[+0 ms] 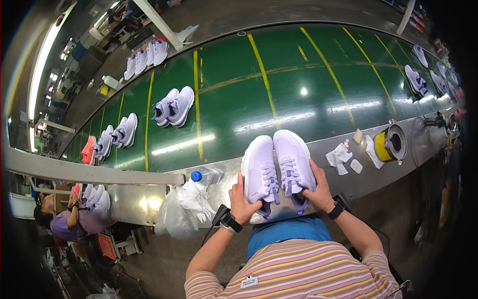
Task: Cleaning and inspecting newly manufactured shoes on a conveyor belt using a cloth and solvent.
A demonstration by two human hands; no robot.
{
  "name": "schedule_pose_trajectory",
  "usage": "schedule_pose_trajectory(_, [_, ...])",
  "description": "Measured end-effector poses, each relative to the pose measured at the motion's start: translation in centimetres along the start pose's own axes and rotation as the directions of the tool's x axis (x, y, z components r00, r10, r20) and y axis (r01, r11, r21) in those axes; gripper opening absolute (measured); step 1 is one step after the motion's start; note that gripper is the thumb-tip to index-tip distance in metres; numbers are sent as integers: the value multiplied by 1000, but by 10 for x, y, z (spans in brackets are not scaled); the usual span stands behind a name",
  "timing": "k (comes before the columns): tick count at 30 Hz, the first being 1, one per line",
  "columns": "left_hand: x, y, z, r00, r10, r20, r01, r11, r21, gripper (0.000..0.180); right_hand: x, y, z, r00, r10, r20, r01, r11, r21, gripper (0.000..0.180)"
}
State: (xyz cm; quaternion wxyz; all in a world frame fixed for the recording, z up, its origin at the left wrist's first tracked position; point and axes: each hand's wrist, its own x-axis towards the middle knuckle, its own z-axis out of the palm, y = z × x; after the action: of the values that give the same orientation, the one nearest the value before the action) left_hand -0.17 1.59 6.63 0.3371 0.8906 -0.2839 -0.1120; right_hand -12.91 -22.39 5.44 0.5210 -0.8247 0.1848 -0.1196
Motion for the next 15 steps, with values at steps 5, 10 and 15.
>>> schedule_pose_trajectory(5, [-11,3,-2,999,-11,-50,16,997,82,103,-5,-12,1,1000,-23,-8,22,996,-90,89])
schedule_pose_trajectory(10, [-20,-2,1,996,-18,-82,28,993,118,97,-8,-7,1,998,-56,2,56,986,-159,90])
schedule_pose_trajectory(15, [-23,-1,8,997,-47,-60,54,991,123,98,-13,-4,8,997,-58,-45,46,973,-225,92])
